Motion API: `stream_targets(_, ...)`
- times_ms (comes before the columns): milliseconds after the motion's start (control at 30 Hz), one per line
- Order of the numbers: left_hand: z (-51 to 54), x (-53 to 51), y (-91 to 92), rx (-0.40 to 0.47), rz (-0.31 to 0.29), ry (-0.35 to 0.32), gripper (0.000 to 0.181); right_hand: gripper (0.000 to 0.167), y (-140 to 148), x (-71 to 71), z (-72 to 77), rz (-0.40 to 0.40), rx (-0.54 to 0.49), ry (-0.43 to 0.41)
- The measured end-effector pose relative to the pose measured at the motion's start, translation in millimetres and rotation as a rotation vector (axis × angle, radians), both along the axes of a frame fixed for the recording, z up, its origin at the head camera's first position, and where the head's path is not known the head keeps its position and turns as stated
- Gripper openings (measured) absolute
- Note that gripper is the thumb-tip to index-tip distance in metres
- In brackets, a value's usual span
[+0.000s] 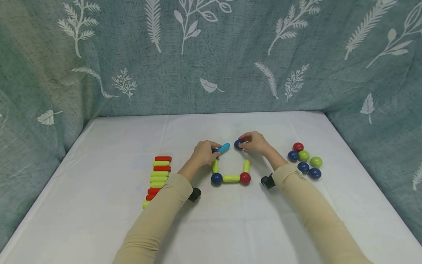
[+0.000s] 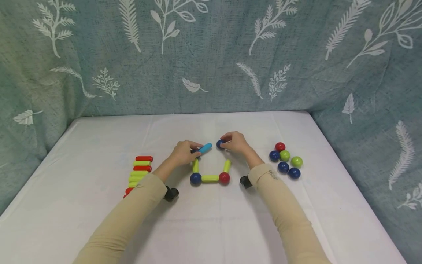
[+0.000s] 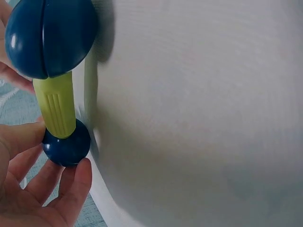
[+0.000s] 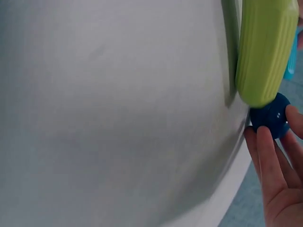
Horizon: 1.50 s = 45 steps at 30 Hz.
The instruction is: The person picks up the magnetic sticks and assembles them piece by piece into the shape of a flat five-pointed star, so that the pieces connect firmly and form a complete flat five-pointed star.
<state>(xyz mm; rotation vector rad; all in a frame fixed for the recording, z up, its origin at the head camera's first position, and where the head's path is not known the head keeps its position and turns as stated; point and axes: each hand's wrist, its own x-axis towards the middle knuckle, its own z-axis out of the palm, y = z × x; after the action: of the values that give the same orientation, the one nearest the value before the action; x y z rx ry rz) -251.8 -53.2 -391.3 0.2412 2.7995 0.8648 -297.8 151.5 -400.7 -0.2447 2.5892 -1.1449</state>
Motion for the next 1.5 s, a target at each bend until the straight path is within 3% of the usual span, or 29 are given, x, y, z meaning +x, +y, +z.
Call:
stream_targets(400, -2.8, -3.4, -0.1, 0.012, -0.014, 0.005, 0.031, 0.035, -20, 1.2, 8.0, 0.035, 0.134, 0.005)
stream_targets(600, -3.6, -3.6, -0.4, 0.017, -0.018, 0.008, 0.033, 0.039, -18, 0.8, 8.7, 0.078, 0.147, 0.023)
stream_targets(867, -4.9, -2.5, 0.5, 0.031, -0.004, 0.015, 0.032, 0.042, 1, 13.3, 12.7, 0.127, 0.112, 0.067)
stream_targets(1033, -7.4, -2.0, -0.1, 0.047, 0.01, 0.014, 0.03, 0.039, 16, 27.5, 11.1, 0.171, 0.07, 0.135)
stream_targets(1267, -9.0, -1.4, -1.3, 0.059, 0.01, 0.014, 0.023, 0.026, 18, 61.0, 18.1, 0.277, 0.042, 0.201)
stream_targets(1400, -7.9, -1.6, -2.4, 0.055, -0.001, 0.037, 0.017, 0.021, 15, 76.7, 18.9, 0.371, 0.025, 0.198)
stream_targets(1500, -7.0, -1.7, -2.2, 0.047, -0.005, 0.042, 0.012, 0.02, 12, 86.7, 19.0, 0.398, 0.033, 0.191)
